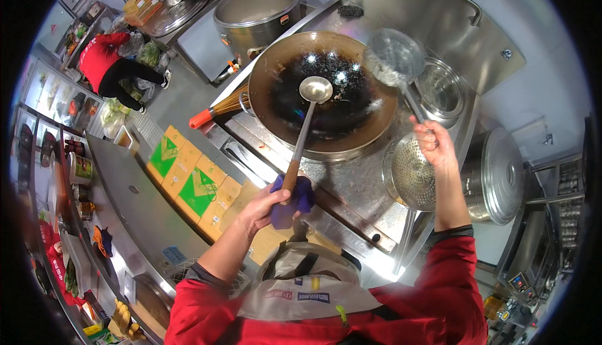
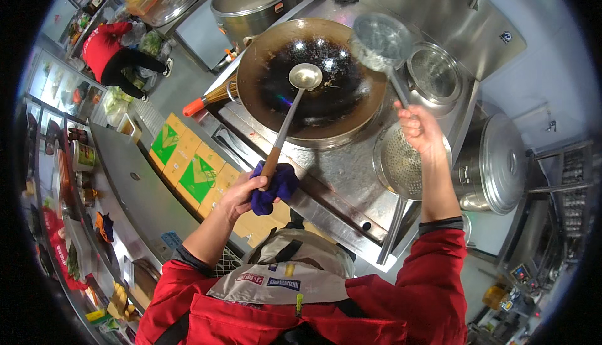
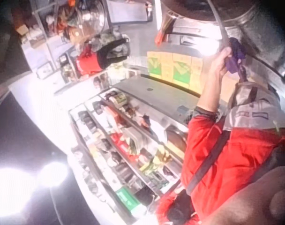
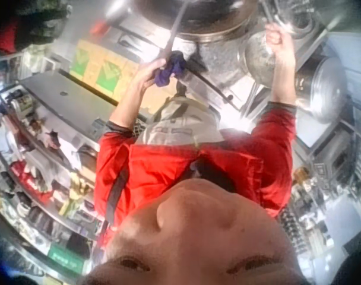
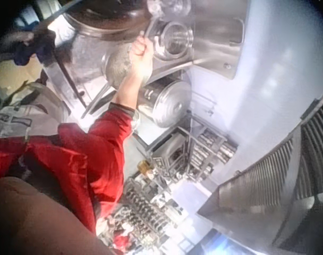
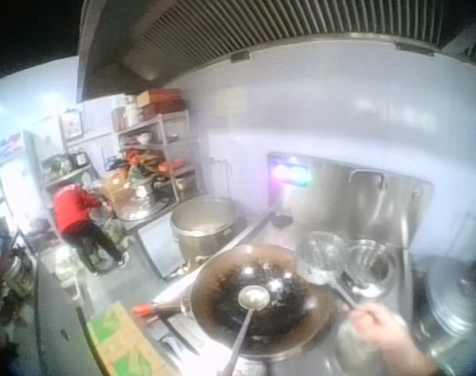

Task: The person wipes stainless steel countertops and a wok station with a purple cloth, then uses a ladle to stir a pot and scoop liquid into a wok. The person also retrieves a bottle from a shelf and handles a yellow glove.

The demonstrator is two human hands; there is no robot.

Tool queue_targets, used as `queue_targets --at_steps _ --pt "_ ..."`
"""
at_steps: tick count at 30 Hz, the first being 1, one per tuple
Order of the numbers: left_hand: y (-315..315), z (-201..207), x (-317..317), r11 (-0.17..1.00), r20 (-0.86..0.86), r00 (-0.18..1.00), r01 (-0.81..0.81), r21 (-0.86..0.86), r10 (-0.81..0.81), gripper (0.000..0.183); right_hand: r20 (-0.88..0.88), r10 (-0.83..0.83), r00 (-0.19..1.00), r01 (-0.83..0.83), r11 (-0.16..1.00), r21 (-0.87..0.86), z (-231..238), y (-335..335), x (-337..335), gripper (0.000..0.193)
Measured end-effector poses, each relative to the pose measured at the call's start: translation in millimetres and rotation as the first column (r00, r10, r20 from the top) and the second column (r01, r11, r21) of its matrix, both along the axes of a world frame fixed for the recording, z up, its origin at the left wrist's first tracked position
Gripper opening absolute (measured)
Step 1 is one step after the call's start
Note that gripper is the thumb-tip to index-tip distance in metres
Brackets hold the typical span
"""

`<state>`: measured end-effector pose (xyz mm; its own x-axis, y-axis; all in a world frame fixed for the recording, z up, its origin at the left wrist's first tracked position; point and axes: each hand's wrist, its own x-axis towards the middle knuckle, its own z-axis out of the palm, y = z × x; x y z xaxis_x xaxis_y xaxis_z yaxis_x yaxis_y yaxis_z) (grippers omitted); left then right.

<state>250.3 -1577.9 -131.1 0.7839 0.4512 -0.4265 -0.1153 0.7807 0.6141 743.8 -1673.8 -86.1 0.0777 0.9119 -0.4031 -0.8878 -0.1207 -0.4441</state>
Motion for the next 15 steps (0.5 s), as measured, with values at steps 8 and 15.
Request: queue_targets --at_steps 8,15 --pt "22 2 -10 0.984 -0.149 0.976 -0.168 -0.051 0.159 0.042 0.082 0.179 0.980 -0.160 0.966 -0.203 -21 18 -69 0.024" --pt "32 8 -11 0.987 -0.102 0.983 -0.154 -0.034 0.150 0.047 0.202 0.289 0.936 -0.194 0.901 -0.388 -15 26 -91 0.014"
